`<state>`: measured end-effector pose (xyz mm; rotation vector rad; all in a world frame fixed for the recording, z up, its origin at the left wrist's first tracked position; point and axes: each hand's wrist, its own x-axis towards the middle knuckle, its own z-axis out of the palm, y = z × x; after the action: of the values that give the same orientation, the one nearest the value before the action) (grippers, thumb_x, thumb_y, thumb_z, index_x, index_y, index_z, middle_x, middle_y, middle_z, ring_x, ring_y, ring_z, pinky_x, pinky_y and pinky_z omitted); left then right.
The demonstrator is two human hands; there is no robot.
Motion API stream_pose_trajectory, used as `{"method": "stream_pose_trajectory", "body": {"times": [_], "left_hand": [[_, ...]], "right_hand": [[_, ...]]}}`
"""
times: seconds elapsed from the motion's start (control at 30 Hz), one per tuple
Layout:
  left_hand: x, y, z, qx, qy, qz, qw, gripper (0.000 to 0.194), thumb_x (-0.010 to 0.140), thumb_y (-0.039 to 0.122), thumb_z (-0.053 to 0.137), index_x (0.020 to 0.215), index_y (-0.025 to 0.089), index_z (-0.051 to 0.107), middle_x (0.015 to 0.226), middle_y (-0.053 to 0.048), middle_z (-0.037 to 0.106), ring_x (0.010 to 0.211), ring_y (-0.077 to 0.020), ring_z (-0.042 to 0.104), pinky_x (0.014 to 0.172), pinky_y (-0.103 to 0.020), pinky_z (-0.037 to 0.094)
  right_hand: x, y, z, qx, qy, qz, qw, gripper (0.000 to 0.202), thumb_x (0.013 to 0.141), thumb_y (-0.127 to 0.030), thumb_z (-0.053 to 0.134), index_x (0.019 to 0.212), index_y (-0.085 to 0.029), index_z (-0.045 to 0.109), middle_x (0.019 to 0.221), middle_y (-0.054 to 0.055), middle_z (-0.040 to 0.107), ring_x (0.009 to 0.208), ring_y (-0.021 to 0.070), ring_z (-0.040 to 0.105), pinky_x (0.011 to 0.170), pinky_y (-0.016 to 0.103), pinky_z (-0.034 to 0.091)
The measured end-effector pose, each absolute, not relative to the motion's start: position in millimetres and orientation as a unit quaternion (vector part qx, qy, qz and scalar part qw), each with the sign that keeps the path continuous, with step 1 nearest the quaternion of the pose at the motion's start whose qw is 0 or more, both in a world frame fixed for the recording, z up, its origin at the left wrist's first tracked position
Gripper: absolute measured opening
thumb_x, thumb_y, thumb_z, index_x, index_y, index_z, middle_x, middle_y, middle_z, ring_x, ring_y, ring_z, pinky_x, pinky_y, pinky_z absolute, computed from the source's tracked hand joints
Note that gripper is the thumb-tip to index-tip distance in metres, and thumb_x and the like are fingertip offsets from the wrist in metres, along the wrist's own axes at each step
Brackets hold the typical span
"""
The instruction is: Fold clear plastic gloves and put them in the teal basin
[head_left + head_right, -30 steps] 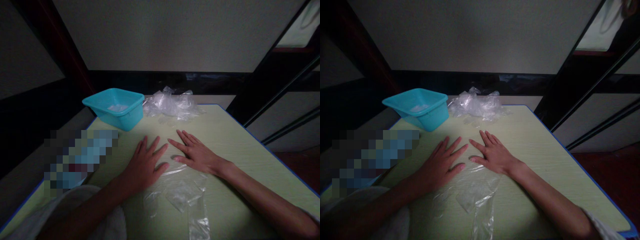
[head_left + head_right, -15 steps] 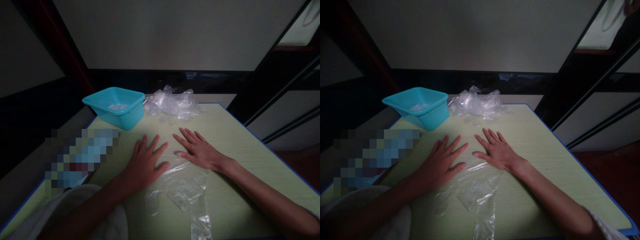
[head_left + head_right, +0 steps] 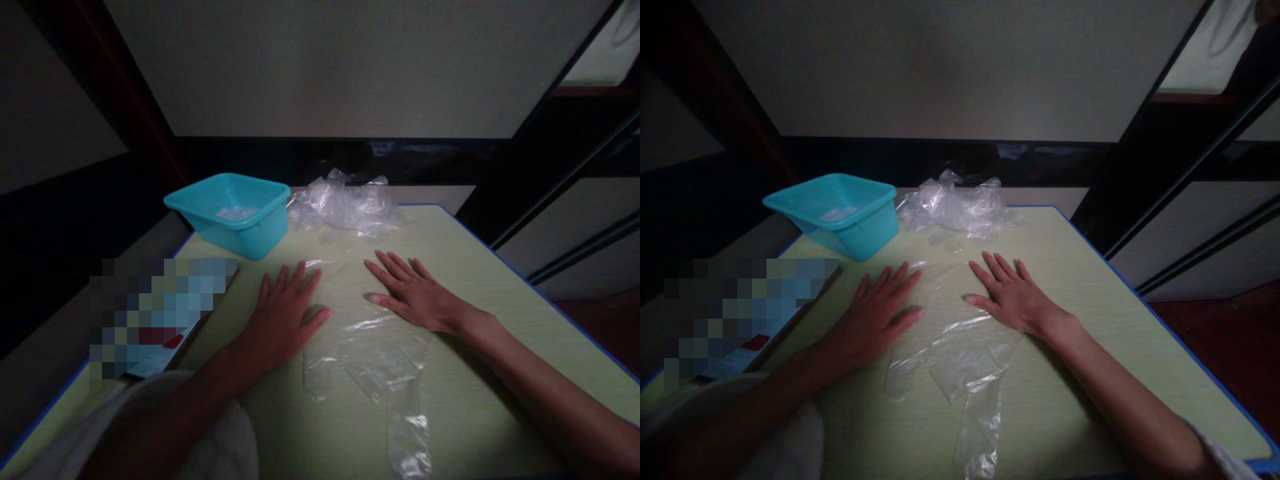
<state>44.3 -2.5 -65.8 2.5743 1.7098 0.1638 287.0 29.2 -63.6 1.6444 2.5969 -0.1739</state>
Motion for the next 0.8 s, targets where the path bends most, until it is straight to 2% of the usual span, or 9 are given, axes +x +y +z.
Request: {"method": "stream_pose_trajectory", "body": {"times": [0.1, 0.2, 0.3, 0.4, 0.6, 0.8], "left_hand": [[42, 0, -68, 0.82, 0.566, 0.086, 0.023, 0.054, 0.091, 0.037, 0.039, 0.139, 0.013, 0.031, 0.147, -0.016, 0.027, 0.134, -0.0364, 0.024, 0.103, -0.062, 0.02], [41, 3, -70, 0.807, 0.575, 0.131, 0.02, 0.051, 0.089, 0.032, 0.042, 0.134, 0.009, 0.036, 0.141, -0.018, 0.037, 0.131, -0.033, 0.032, 0.104, -0.059, 0.021], [42, 5, -69, 0.797, 0.575, 0.181, 0.027, 0.044, 0.084, 0.026, 0.05, 0.125, 0.01, 0.046, 0.127, -0.016, 0.054, 0.12, -0.0291, 0.047, 0.104, -0.054, 0.028], [43, 7, -70, 0.793, 0.566, 0.221, 0.045, 0.037, 0.078, 0.02, 0.056, 0.114, 0.013, 0.053, 0.113, -0.012, 0.063, 0.107, -0.0264, 0.056, 0.097, -0.046, 0.039], [43, 8, -74, 0.794, 0.533, 0.286, 0.056, 0.034, 0.076, 0.014, 0.055, 0.11, 0.013, 0.054, 0.108, -0.011, 0.063, 0.102, -0.025, 0.058, 0.092, -0.043, 0.046], [59, -10, -73, 0.843, 0.453, 0.274, 0.1, 0.037, 0.085, 0.018, 0.042, 0.12, 0.009, 0.049, 0.125, -0.015, 0.055, 0.116, -0.0223, 0.052, 0.099, -0.039, 0.042]], "right_hand": [[297, 30, -63, 0.554, 0.83, -0.055, 0.039, 0.078, 0.083, -0.07, 0.017, 0.144, -0.023, 0.014, 0.15, 0.009, 0.005, 0.136, 0.0293, 0.005, 0.108, 0.053, 0.009], [303, 29, -61, 0.571, 0.818, -0.043, 0.048, 0.078, 0.083, -0.071, 0.016, 0.144, -0.022, 0.014, 0.15, 0.01, 0.007, 0.136, 0.0301, 0.005, 0.107, 0.056, 0.009], [301, 26, -60, 0.568, 0.822, -0.014, 0.035, 0.078, 0.083, -0.07, 0.014, 0.144, -0.021, 0.017, 0.15, 0.01, 0.009, 0.136, 0.0302, 0.007, 0.107, 0.057, 0.008], [294, 23, -58, 0.539, 0.842, 0.002, 0.002, 0.076, 0.085, -0.068, 0.013, 0.144, -0.02, 0.02, 0.15, 0.01, 0.012, 0.136, 0.0287, 0.01, 0.107, 0.056, 0.01], [276, 15, -54, 0.449, 0.892, -0.025, -0.043, 0.079, 0.085, -0.067, 0.017, 0.143, -0.013, 0.02, 0.149, 0.014, 0.013, 0.137, 0.0263, 0.011, 0.108, 0.053, 0.011], [258, 4, -57, 0.369, 0.922, -0.091, -0.068, 0.082, 0.086, -0.064, 0.026, 0.142, -0.004, 0.02, 0.146, 0.019, 0.018, 0.136, 0.0265, 0.015, 0.11, 0.049, 0.019]]}}
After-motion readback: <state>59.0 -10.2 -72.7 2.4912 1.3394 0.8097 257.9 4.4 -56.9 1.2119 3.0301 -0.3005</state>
